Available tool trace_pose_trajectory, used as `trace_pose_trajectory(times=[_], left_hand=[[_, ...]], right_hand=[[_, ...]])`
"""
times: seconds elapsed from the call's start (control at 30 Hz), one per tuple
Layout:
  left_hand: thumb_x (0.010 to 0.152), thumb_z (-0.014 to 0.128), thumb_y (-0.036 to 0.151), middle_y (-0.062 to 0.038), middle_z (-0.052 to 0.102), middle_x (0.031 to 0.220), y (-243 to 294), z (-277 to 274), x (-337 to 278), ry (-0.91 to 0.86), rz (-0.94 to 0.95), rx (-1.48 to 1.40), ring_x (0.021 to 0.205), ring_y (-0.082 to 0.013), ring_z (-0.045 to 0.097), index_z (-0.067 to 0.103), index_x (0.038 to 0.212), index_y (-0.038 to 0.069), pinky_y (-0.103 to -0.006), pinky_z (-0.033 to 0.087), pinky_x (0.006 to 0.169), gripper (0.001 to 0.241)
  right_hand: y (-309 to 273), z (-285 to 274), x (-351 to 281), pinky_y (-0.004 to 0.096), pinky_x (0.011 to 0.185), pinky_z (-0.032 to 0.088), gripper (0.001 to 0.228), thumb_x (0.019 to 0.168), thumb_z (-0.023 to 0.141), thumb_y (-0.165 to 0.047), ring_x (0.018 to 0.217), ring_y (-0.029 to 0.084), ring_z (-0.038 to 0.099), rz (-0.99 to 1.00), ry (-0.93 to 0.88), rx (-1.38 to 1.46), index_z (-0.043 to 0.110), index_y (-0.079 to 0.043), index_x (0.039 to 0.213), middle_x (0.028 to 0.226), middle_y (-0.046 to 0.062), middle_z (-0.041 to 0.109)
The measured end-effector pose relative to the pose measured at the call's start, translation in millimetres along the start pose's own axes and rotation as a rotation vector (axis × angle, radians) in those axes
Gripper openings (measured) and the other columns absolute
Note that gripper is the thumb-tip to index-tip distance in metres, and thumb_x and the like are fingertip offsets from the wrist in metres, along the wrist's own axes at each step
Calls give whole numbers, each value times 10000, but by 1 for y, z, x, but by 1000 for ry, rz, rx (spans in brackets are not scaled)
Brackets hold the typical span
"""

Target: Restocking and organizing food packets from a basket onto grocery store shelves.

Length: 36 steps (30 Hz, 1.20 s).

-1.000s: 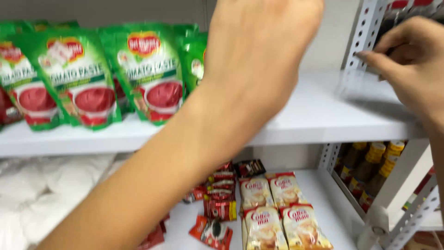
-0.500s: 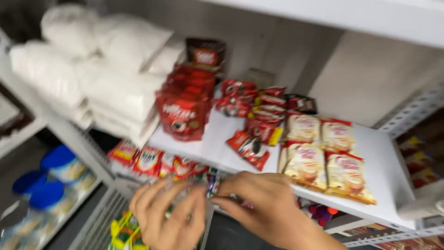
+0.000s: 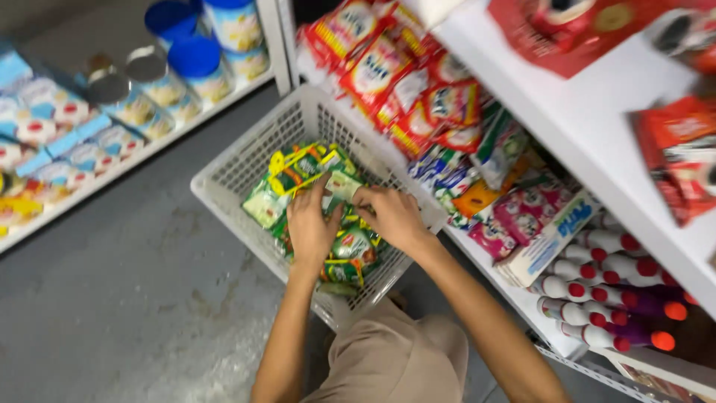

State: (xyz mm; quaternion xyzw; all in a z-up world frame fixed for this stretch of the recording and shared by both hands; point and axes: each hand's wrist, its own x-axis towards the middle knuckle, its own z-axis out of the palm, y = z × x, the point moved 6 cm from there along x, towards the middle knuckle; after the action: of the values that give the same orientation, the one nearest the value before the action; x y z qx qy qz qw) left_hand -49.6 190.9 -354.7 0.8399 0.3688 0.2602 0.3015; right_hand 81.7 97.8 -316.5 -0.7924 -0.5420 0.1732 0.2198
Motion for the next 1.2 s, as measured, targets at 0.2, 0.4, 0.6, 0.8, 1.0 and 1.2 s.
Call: trace_pose_trajectory(times=[0.2, 0.4, 0.6, 0.8, 1.0, 1.2], left_hand=[[752, 817, 345, -143, 677, 1213, -137, 79, -30, -377, -270, 473, 1153, -356, 616, 528, 1464, 136, -494, 431, 991, 797], [1014, 596, 298, -106, 650, 1437, -232, 139, -9, -847, -375, 896, 1331, -323, 597, 706, 1336, 131, -507, 421, 1059, 379], [1054, 540, 308, -173, 517, 1557, -366, 149, 62, -505, -525, 907, 1432, -403, 478, 436, 1558, 93, -596, 353, 1138, 558], [1005, 549, 285, -256, 237, 1679, -372, 164, 37, -783, -623, 676, 1551, -495, 209, -9, 1679, 245, -670, 294, 1146, 875], [971, 624, 395, -300, 174, 1674, -401, 180, 38, -824, -807, 712, 1529, -475, 192, -81, 1663, 256, -640, 211, 1177, 997], [829, 743, 463, -103, 631, 1477, -324, 193, 34, -1084, -460, 890, 1314, -353, 632, 643, 1435, 119, -542, 471, 1087, 704]], right_hand=[[65, 133, 28, 468, 747, 568, 241, 820, 792, -199, 874, 323, 739, 72, -155, 18, 723, -147, 1045, 947, 72, 785], [107, 213, 25, 474, 780, 586, 334, 786, 761, -103, 1062, 350, 676, 20, -176, -258, 725, -99, 1119, 1150, 149, 711], [94, 198, 26, 471, 776, 599, 337, 827, 684, -44, 1145, 342, 634, 4, -90, -347, 713, -67, 1162, 1167, 146, 699], [103, 208, 25, 438, 816, 596, 389, 786, 676, -34, 1123, 327, 639, -63, -114, -393, 708, -41, 1173, 1157, 160, 696], [94, 209, 23, 441, 902, 565, 290, 803, 697, -77, 1180, 332, 605, -64, -238, -386, 727, -52, 1090, 1134, 150, 703], [99, 216, 24, 448, 934, 548, 283, 802, 715, -95, 1207, 341, 592, -77, -293, -381, 736, -61, 1082, 1114, 150, 708]])
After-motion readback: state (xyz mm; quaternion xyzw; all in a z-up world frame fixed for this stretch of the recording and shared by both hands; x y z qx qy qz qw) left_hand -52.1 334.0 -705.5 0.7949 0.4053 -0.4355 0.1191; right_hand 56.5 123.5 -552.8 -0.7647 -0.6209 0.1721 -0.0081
